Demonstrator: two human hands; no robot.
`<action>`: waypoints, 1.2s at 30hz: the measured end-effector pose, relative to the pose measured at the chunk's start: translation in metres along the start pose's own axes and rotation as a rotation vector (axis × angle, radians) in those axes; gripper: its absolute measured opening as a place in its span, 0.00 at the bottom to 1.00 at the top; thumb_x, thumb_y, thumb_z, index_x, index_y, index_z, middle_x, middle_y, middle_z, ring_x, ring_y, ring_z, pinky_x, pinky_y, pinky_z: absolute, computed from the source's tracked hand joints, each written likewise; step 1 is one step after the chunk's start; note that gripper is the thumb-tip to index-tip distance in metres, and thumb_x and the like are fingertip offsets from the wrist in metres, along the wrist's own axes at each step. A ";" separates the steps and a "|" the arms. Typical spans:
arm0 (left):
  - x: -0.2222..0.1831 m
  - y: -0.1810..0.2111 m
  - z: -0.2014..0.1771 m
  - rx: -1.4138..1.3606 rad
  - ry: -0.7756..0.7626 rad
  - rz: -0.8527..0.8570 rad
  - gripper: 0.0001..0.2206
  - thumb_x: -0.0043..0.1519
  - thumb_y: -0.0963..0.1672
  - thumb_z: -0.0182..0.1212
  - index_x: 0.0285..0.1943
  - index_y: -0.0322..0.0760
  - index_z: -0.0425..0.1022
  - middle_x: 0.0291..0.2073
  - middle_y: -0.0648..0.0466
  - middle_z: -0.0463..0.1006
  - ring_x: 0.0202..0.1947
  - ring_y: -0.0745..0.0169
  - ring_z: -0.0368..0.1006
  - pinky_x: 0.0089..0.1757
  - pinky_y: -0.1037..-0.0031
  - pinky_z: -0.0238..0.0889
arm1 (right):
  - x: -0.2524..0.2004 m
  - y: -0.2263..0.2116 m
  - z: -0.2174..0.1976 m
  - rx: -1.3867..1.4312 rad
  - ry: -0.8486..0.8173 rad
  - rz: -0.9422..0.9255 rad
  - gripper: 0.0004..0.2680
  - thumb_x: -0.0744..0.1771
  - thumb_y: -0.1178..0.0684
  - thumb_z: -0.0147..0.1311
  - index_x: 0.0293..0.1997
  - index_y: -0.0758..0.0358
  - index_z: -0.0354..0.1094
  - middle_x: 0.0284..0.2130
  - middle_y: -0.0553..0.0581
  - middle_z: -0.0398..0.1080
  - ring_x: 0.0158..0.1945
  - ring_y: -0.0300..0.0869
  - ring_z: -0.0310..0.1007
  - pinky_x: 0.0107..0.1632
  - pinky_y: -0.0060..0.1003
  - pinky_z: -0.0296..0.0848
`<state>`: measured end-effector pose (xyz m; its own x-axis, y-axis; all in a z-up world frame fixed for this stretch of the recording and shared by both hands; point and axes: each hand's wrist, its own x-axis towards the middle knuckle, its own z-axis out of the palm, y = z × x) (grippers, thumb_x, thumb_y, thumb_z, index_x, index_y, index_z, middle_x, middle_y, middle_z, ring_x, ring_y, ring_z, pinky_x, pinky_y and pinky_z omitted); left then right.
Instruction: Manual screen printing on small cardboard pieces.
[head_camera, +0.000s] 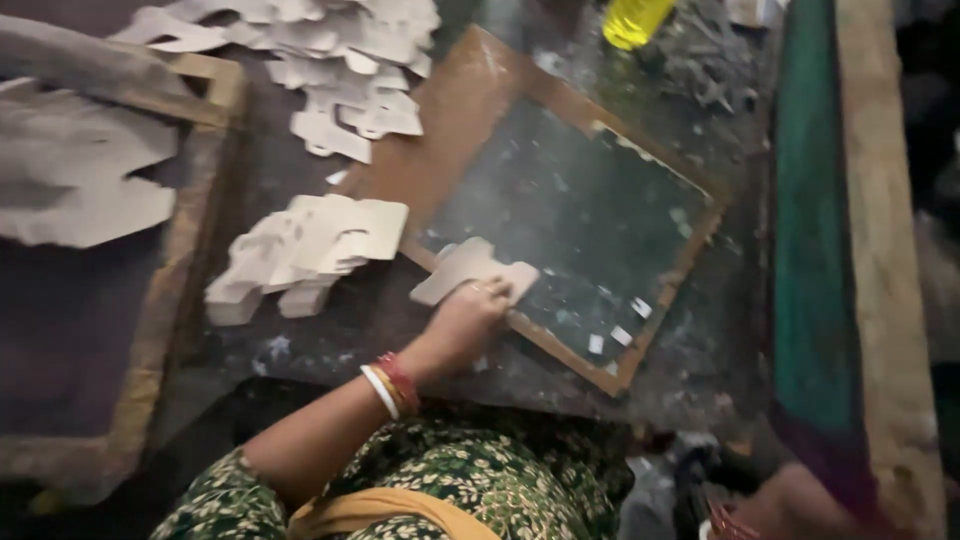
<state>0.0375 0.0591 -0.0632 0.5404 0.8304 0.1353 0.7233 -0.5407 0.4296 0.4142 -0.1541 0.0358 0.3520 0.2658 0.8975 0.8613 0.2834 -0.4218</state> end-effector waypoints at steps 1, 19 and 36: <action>0.005 0.020 0.007 -0.074 0.102 0.172 0.12 0.56 0.41 0.60 0.47 0.32 0.77 0.46 0.43 0.78 0.51 0.43 0.75 0.48 0.58 0.68 | 0.023 0.003 0.022 0.003 0.002 0.014 0.20 0.74 0.43 0.43 0.66 0.74 0.56 0.63 0.73 0.64 0.64 0.61 0.70 0.66 0.57 0.69; 0.083 0.091 0.053 -0.084 -0.018 0.583 0.17 0.57 0.42 0.60 0.56 0.34 0.79 0.59 0.48 0.76 0.63 0.47 0.67 0.61 0.60 0.60 | 0.069 0.067 -0.003 0.279 0.257 0.183 0.19 0.75 0.37 0.35 0.49 0.67 0.60 0.44 0.57 0.63 0.46 0.46 0.62 0.55 0.43 0.68; 0.082 0.078 0.037 -0.303 -0.063 0.609 0.13 0.54 0.43 0.65 0.49 0.45 0.84 0.56 0.52 0.79 0.61 0.46 0.69 0.58 0.60 0.63 | 0.059 0.078 -0.004 0.220 0.284 0.173 0.18 0.74 0.43 0.38 0.59 0.74 0.60 0.53 0.62 0.67 0.51 0.45 0.70 0.57 0.43 0.74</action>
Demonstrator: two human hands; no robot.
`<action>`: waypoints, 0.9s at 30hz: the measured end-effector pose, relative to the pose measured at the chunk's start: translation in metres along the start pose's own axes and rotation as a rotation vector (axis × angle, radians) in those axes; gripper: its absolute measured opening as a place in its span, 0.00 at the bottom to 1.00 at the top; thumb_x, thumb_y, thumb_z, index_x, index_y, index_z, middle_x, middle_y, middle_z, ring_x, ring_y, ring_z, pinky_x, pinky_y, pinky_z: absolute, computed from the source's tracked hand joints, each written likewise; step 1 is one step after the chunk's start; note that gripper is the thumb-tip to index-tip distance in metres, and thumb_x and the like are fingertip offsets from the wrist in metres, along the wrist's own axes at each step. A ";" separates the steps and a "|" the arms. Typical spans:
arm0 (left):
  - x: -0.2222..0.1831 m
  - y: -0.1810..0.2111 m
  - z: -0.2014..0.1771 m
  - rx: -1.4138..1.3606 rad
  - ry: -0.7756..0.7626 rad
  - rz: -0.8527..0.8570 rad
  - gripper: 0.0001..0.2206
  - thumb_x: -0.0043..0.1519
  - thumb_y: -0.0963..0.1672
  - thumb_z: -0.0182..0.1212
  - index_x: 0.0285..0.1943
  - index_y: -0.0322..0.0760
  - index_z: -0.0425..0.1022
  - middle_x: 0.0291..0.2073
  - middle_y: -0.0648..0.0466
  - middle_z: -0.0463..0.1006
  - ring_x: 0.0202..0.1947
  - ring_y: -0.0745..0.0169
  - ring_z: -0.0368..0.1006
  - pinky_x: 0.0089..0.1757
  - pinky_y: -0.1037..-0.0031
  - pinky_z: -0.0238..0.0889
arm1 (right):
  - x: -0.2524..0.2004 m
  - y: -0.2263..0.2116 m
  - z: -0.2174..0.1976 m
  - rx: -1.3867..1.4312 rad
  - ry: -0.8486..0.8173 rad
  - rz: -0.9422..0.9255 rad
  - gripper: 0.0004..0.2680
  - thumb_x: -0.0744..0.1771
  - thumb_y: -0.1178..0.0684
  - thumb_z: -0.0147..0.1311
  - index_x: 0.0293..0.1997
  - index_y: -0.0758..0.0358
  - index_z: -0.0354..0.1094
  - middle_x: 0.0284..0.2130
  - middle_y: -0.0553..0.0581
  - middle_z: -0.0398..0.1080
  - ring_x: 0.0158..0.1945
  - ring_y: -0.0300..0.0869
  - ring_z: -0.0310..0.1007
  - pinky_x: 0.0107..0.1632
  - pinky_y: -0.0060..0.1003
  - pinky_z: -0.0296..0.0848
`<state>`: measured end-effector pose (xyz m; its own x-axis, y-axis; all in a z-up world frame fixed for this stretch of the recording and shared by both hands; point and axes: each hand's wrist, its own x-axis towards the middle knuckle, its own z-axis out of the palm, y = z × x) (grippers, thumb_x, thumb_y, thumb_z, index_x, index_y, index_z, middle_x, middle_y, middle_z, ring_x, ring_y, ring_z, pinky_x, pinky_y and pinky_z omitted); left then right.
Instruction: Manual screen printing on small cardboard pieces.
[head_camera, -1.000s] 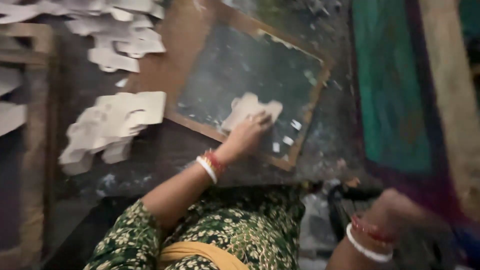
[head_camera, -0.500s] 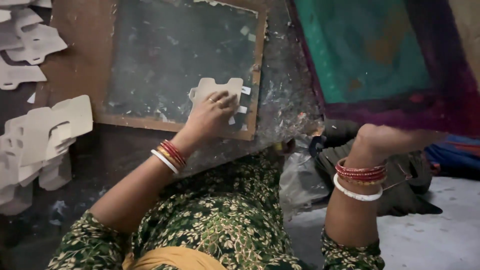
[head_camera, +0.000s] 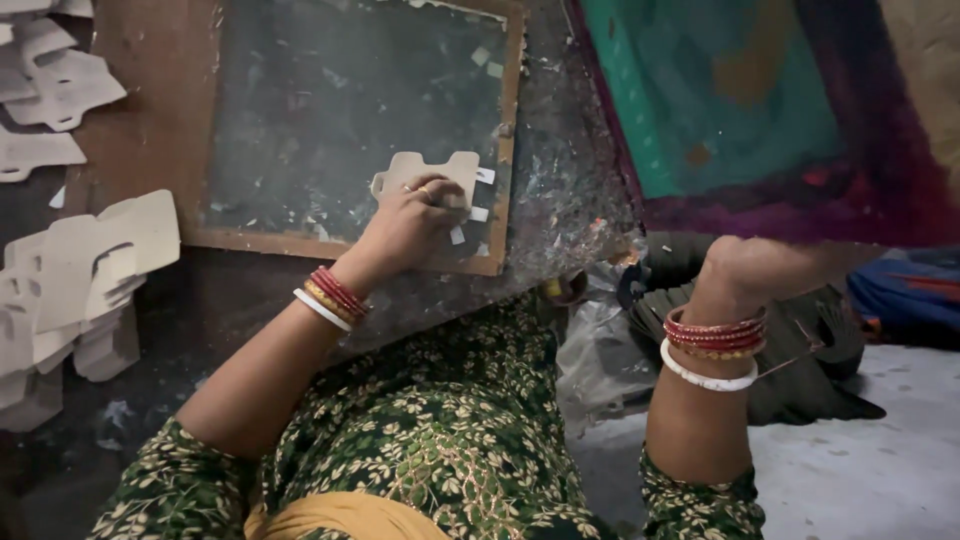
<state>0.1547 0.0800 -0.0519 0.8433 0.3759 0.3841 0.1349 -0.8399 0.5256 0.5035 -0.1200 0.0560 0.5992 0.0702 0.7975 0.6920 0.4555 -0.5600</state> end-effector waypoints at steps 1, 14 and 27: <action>-0.002 0.001 0.002 -0.027 0.012 0.013 0.13 0.53 0.42 0.66 0.47 0.43 0.83 0.53 0.52 0.79 0.59 0.47 0.71 0.57 0.61 0.64 | -0.002 -0.004 0.002 0.009 0.027 0.013 0.19 0.74 0.42 0.38 0.59 0.74 0.60 0.54 0.62 0.67 0.52 0.46 0.71 0.59 0.45 0.75; -0.129 0.085 -0.074 -1.356 0.464 -0.653 0.23 0.63 0.56 0.56 0.47 0.32 0.80 0.37 0.53 0.85 0.37 0.68 0.80 0.41 0.75 0.72 | -0.121 -0.122 0.113 -0.161 -0.934 -0.187 0.06 0.72 0.55 0.51 0.53 0.58 0.69 0.50 0.60 0.76 0.53 0.49 0.78 0.53 0.44 0.79; -0.152 0.099 -0.069 -0.238 -0.101 -0.916 0.18 0.54 0.53 0.73 0.28 0.35 0.78 0.20 0.47 0.79 0.24 0.46 0.76 0.30 0.63 0.68 | -0.099 -0.078 0.116 -0.489 -1.458 0.005 0.14 0.61 0.57 0.57 0.49 0.49 0.76 0.42 0.53 0.77 0.44 0.52 0.78 0.45 0.44 0.76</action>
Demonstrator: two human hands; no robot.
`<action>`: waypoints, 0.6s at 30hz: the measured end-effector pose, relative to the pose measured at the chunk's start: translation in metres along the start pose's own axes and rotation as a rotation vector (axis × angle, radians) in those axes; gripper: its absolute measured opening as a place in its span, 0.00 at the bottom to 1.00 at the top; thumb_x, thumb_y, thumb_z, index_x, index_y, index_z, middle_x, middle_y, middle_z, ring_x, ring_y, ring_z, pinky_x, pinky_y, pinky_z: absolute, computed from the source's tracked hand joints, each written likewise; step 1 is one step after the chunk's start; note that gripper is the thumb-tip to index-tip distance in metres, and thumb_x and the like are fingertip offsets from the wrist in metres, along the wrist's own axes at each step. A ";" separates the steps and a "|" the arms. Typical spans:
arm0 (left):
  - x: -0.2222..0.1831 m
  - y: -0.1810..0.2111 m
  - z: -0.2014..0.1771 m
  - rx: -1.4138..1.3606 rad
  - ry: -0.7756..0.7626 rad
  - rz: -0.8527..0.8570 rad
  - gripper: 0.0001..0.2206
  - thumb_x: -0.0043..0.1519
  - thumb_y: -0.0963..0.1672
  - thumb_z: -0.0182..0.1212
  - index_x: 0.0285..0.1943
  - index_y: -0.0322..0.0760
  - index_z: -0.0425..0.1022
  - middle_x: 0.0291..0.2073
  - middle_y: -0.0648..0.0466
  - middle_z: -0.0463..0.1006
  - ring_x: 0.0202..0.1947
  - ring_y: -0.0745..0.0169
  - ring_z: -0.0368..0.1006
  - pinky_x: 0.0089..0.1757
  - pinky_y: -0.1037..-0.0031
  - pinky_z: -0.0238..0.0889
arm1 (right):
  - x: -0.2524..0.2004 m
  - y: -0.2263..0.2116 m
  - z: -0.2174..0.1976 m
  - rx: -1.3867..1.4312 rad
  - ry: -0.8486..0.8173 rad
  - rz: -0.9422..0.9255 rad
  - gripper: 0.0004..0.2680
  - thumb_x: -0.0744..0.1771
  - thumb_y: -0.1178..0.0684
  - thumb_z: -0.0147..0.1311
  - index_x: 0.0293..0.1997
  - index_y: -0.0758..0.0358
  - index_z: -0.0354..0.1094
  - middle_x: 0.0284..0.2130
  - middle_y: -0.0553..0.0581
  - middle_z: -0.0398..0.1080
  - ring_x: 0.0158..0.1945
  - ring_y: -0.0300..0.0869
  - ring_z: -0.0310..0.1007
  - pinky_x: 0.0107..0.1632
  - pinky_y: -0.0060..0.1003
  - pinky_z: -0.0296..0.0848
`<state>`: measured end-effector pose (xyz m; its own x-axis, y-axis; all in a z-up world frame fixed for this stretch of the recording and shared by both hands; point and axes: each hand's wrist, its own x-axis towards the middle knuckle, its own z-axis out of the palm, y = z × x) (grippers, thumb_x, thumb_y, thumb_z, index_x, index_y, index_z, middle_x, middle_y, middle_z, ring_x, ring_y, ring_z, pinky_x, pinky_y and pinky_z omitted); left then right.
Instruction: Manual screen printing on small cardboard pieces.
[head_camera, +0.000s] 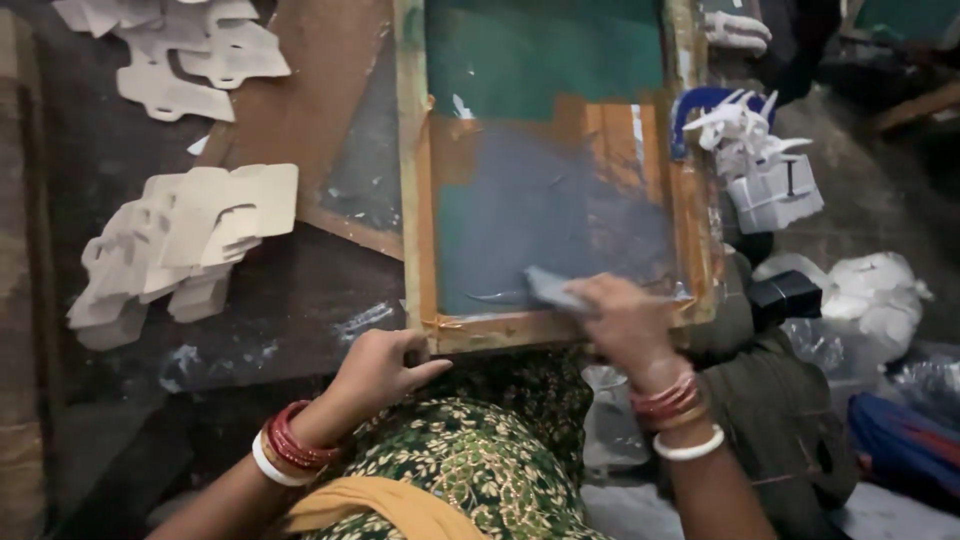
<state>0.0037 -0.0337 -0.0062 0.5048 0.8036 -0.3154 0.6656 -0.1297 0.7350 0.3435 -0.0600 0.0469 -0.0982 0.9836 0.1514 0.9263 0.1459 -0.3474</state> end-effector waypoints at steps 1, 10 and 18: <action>-0.002 -0.003 -0.001 -0.043 0.012 -0.018 0.18 0.53 0.53 0.72 0.29 0.35 0.78 0.21 0.46 0.79 0.24 0.45 0.77 0.30 0.62 0.68 | 0.003 -0.015 0.005 -0.044 -0.033 -0.054 0.12 0.61 0.56 0.57 0.48 0.47 0.76 0.40 0.52 0.77 0.43 0.52 0.78 0.44 0.44 0.76; -0.006 -0.010 -0.017 0.196 0.046 -0.162 0.27 0.52 0.62 0.65 0.31 0.36 0.77 0.24 0.43 0.79 0.29 0.40 0.77 0.32 0.55 0.68 | 0.145 -0.032 0.012 -0.145 -0.236 -0.068 0.12 0.67 0.48 0.56 0.56 0.37 0.74 0.42 0.52 0.77 0.40 0.51 0.78 0.39 0.49 0.76; 0.002 -0.022 -0.014 0.069 0.049 -0.187 0.28 0.46 0.63 0.68 0.30 0.39 0.78 0.24 0.48 0.81 0.29 0.45 0.78 0.32 0.58 0.69 | 0.127 -0.002 0.058 -0.102 -0.015 -0.079 0.14 0.66 0.50 0.60 0.58 0.39 0.73 0.56 0.52 0.74 0.56 0.51 0.75 0.51 0.47 0.75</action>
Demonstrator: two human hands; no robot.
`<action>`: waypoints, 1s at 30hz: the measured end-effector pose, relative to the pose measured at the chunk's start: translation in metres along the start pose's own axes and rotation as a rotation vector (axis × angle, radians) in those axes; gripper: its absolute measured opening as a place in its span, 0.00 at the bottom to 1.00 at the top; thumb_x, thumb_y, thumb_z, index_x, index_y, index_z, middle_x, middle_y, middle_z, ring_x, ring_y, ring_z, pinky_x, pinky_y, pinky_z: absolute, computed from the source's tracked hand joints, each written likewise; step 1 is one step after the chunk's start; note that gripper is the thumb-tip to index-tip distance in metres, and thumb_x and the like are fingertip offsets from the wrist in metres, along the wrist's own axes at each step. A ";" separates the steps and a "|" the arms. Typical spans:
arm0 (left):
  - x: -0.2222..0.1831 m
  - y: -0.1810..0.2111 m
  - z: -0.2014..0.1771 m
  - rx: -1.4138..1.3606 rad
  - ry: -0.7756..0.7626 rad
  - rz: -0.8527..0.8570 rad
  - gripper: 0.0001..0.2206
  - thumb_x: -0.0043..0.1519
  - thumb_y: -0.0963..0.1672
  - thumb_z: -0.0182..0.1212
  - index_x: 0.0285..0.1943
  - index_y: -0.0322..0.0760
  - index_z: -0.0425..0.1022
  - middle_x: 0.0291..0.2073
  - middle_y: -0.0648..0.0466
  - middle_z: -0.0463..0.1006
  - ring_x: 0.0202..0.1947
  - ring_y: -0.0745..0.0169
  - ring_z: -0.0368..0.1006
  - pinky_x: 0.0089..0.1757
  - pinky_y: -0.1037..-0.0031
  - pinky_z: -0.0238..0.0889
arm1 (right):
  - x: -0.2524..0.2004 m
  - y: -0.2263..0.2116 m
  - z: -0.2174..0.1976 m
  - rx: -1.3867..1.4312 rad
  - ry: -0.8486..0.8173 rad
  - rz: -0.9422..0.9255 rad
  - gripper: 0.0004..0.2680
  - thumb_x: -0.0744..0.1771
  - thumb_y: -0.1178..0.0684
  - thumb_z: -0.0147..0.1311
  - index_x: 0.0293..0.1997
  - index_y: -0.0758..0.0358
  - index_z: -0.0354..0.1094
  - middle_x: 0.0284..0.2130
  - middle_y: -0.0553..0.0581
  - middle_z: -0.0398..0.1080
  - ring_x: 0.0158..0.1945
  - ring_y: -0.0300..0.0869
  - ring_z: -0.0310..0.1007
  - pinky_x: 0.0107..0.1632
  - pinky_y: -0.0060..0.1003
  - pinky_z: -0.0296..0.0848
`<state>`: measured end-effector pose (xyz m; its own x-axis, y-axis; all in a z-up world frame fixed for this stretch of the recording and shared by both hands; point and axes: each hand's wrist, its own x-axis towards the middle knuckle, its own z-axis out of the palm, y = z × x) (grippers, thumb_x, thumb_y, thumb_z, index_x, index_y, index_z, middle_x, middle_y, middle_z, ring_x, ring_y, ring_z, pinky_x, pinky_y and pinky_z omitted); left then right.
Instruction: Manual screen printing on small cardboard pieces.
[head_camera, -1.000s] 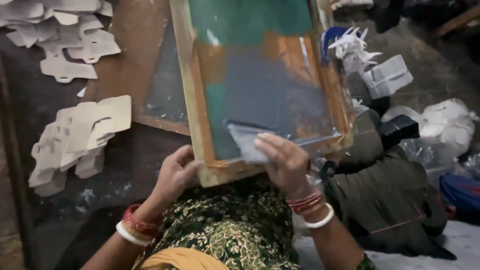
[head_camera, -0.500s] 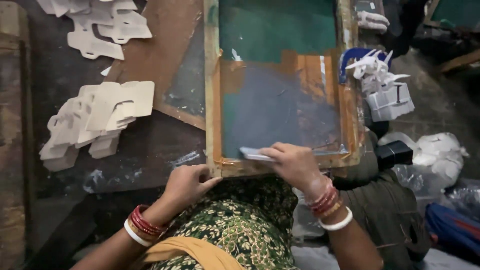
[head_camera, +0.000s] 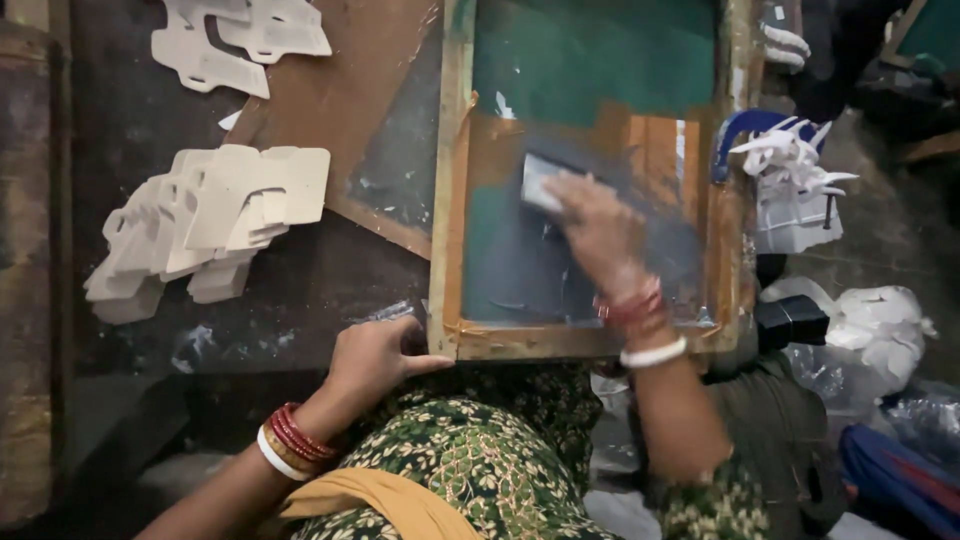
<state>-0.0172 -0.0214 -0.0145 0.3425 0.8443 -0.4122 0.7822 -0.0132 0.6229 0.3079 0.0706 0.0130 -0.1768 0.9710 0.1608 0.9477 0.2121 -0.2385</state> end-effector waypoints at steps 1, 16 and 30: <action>0.001 -0.002 0.002 0.007 0.028 0.034 0.27 0.44 0.62 0.70 0.30 0.39 0.78 0.25 0.48 0.80 0.29 0.44 0.78 0.31 0.58 0.69 | -0.015 -0.009 0.002 0.004 0.005 0.005 0.15 0.66 0.53 0.59 0.59 0.39 0.73 0.57 0.52 0.74 0.57 0.51 0.75 0.53 0.46 0.75; -0.010 -0.002 0.014 0.137 0.157 0.175 0.26 0.53 0.61 0.65 0.37 0.37 0.79 0.28 0.45 0.81 0.30 0.41 0.78 0.31 0.56 0.68 | -0.137 -0.021 -0.057 0.085 -0.209 -0.097 0.18 0.61 0.57 0.59 0.56 0.44 0.74 0.55 0.51 0.75 0.60 0.51 0.74 0.56 0.44 0.75; 0.025 0.097 -0.063 -0.634 -0.015 0.734 0.12 0.60 0.46 0.66 0.51 0.40 0.79 0.35 0.55 0.82 0.34 0.69 0.78 0.37 0.76 0.72 | -0.221 0.063 -0.006 -0.097 0.861 0.379 0.11 0.75 0.48 0.56 0.53 0.67 0.70 0.43 0.64 0.74 0.42 0.53 0.73 0.49 0.47 0.74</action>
<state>0.0347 0.0319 0.0776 0.6436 0.7340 0.2169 -0.0538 -0.2393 0.9695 0.4082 -0.1312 -0.0318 0.3673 0.5500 0.7500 0.9268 -0.1486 -0.3449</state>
